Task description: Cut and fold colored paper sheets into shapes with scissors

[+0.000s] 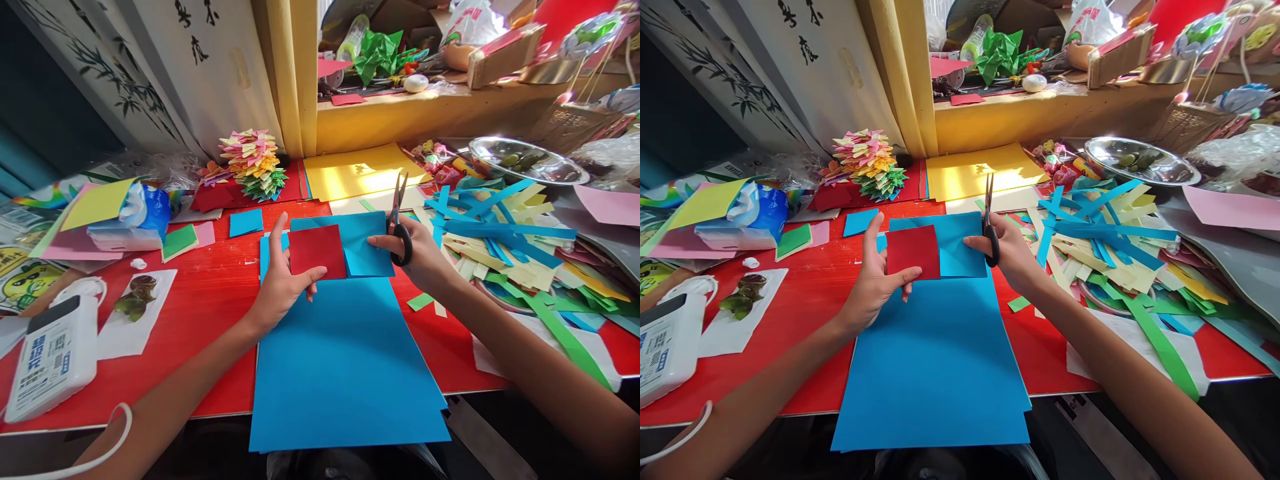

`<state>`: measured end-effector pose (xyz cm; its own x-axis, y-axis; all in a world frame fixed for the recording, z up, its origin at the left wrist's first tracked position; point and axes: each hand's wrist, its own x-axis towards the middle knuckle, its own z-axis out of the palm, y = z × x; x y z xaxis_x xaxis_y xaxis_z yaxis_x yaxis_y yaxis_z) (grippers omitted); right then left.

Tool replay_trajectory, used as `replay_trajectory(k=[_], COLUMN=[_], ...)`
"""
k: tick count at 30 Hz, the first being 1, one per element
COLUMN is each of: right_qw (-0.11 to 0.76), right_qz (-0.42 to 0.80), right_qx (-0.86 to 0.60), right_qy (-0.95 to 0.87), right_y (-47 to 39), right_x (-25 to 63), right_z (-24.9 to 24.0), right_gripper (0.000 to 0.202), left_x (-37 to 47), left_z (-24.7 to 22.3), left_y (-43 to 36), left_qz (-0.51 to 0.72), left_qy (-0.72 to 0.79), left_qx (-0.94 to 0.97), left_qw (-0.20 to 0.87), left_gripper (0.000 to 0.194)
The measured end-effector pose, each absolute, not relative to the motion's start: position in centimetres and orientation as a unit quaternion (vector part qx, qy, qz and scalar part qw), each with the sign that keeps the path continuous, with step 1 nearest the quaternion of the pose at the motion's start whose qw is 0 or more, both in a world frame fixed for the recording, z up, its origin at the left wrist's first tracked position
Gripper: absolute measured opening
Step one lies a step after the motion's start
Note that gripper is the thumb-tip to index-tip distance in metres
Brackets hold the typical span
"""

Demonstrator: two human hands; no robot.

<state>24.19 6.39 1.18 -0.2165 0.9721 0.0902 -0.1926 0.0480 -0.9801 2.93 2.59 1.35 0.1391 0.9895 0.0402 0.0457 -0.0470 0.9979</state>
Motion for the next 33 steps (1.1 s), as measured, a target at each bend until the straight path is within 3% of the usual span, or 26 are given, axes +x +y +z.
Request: replay_trajectory(k=[11,28,33], right_qw=[0.501,0.505,0.494], right_qz=[0.557,0.535,0.534], right_qx=[-0.383,-0.382,-0.393], right_qy=[-0.541,-0.559,-0.563], right_y=[6.5,6.35,6.37], right_x=[24.42,24.52,24.57], right_z=[1.14,1.41,1.47], right_gripper=[0.026,0.022,0.027], left_x=[2.62,2.13,1.98], left_z=[1.72,2.23,2.12], left_y=[2.76,2.84,3.03], left_qz=[0.391,0.341,0.347], left_qy=[0.487,0.497,0.506], left_qx=[0.61,0.681,0.678], left_qw=[0.487,0.416,0.406], left_gripper=[0.064,0.056,0.063])
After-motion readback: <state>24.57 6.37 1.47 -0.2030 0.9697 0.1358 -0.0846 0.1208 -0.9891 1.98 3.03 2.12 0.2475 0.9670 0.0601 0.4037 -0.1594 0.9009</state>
